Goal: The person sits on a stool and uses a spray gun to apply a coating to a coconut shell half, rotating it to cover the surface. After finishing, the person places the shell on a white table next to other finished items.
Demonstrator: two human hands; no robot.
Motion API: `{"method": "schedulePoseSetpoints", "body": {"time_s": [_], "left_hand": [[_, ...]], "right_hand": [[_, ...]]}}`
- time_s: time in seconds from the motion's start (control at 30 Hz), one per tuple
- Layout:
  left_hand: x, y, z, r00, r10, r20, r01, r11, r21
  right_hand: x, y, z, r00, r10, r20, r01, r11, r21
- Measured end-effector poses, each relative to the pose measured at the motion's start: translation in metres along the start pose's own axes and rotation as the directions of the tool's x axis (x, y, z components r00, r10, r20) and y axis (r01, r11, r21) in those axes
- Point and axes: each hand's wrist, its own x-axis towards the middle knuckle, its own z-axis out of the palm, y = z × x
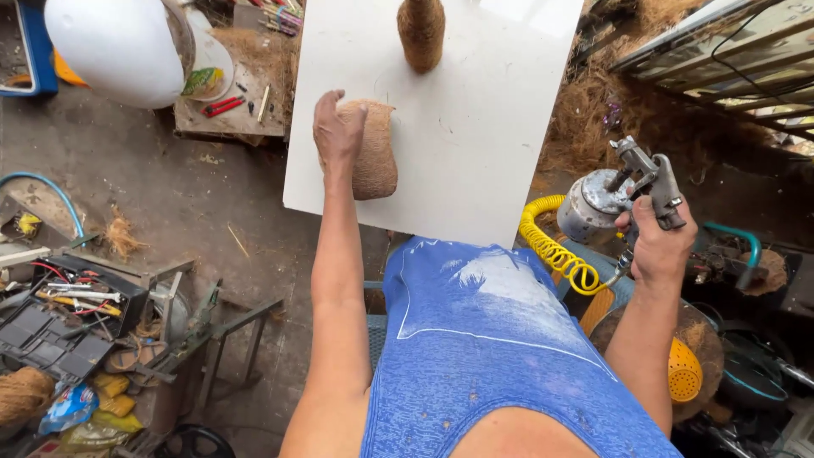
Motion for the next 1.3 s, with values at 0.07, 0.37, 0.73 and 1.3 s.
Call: {"method": "schedulePoseSetpoints", "body": {"time_s": [0.07,0.37,0.73,1.3], "left_hand": [[0.002,0.002,-0.001,0.998,-0.027,-0.063,0.019,0.993,-0.118],[-0.017,-0.007,0.002,0.998,-0.053,0.026,0.055,0.996,-0.074],[-0.020,0.001,0.006,0.961,-0.208,0.180,0.222,0.973,-0.061],[-0.002,-0.010,0.000,0.941,-0.247,0.233,0.292,0.938,-0.187]], "right_hand": [[0.002,0.000,0.003,1.000,0.001,0.026,-0.001,1.000,-0.004],[0.005,0.005,0.009,0.998,0.003,0.063,-0.004,1.000,0.005],[0.008,-0.097,0.082,0.945,-0.024,0.325,0.142,0.927,-0.346],[0.078,-0.136,0.217,0.661,-0.488,0.569,0.667,0.731,-0.148]]}}
